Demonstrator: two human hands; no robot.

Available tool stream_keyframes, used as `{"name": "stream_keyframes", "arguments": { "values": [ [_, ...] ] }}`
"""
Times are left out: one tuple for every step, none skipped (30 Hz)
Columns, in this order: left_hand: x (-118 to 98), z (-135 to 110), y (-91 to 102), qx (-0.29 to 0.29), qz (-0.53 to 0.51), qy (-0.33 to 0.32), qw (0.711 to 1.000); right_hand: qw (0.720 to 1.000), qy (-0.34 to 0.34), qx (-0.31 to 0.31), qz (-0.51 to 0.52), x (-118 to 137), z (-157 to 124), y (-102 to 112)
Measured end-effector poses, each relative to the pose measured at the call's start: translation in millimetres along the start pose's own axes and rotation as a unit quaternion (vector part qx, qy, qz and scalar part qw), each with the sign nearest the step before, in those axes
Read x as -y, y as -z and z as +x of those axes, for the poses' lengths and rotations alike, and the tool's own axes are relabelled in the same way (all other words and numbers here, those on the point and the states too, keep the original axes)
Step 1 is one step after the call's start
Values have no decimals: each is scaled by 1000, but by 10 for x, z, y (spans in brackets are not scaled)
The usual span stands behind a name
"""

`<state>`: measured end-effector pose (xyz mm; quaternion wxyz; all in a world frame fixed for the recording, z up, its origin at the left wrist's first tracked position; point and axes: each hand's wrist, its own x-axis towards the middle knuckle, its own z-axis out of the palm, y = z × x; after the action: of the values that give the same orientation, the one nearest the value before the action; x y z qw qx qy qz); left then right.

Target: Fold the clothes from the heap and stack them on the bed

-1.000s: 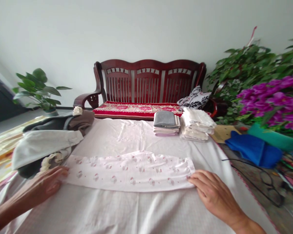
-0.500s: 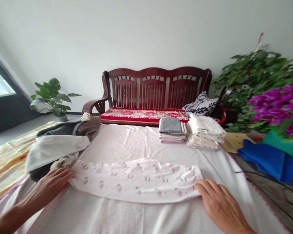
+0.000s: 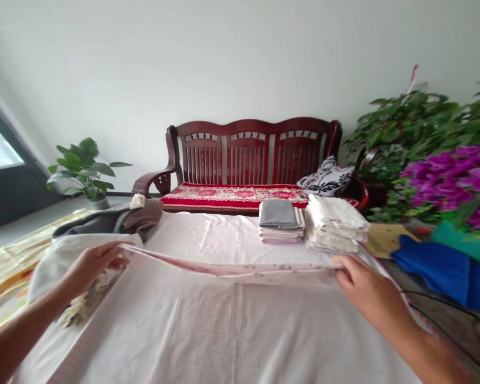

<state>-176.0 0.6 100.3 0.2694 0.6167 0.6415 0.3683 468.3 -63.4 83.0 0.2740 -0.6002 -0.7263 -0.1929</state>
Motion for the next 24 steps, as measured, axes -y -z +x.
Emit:
{"name": "stream_keyframes", "arguments": {
  "values": [
    [-76, 95, -31, -7, -46, -4, 999, 1000, -16, 3, 7, -16, 110, 23],
    [-140, 179, -58, -17, -78, -18, 997, 999, -31, 3, 11, -26, 201, 48],
    [-184, 247, -82, -23, -92, -39, 995, 999, -45, -9, 14, -32, 267, 68],
    [-203, 295, -106, -32, -87, -60, 994, 998, -53, -26, 18, -36, 300, 77],
    [-192, 323, -133, -45, -64, -79, 994, 997, -53, -41, 23, -42, 295, 68],
    [-148, 329, -166, -58, -29, -98, 993, 997, -47, -52, 27, -52, 251, 37],
    [-75, 314, -209, -71, 14, -115, 991, 997, -37, -53, 31, -69, 169, -20],
    [23, 282, -260, -75, 59, -130, 987, 998, -24, -47, 33, -93, 55, -99],
    [138, 234, -317, -70, 101, -145, 982, 999, -11, -31, 34, -123, -81, -196],
    [261, 176, -378, -55, 134, -161, 976, 999, -4, -11, 33, -157, -228, -302],
    [381, 113, -435, -26, 160, -175, 971, 999, 2, 6, 35, -193, -374, -406],
    [490, 50, -484, 4, 183, -186, 965, 999, 14, 29, 43, -226, -506, -499],
    [580, -8, -519, 32, 202, -193, 960, 998, 18, 47, 48, -254, -616, -574],
    [650, -57, -540, 55, 219, -195, 954, 997, 20, 56, 52, -274, -698, -628],
    [697, -95, -546, 69, 234, -195, 950, 997, 20, 60, 53, -286, -751, -659],
    [727, -120, -540, 77, 246, -193, 947, 997, 17, 57, 52, -289, -778, -670],
    [742, -135, -525, 81, 256, -192, 944, 997, 13, 53, 49, -286, -784, -666],
    [748, -142, -508, 84, 264, -193, 941, 998, 9, 49, 43, -280, -777, -650],
    [748, -144, -493, 87, 269, -196, 939, 998, 9, 51, 37, -272, -763, -627],
    [745, -145, -482, 88, 272, -198, 937, 998, 13, 57, 31, -267, -747, -600],
    [740, -145, -479, 87, 278, -196, 936, 997, 21, 63, 25, -266, -731, -572],
    [729, -146, -484, 83, 286, -190, 936, 997, 32, 68, 18, -269, -714, -545],
    [710, -147, -495, 77, 297, -181, 934, 997, 43, 69, 12, -275, -696, -520],
    [681, -145, -513, 69, 309, -171, 933, 997, 50, 63, 6, -280, -672, -499]
  ]
}}
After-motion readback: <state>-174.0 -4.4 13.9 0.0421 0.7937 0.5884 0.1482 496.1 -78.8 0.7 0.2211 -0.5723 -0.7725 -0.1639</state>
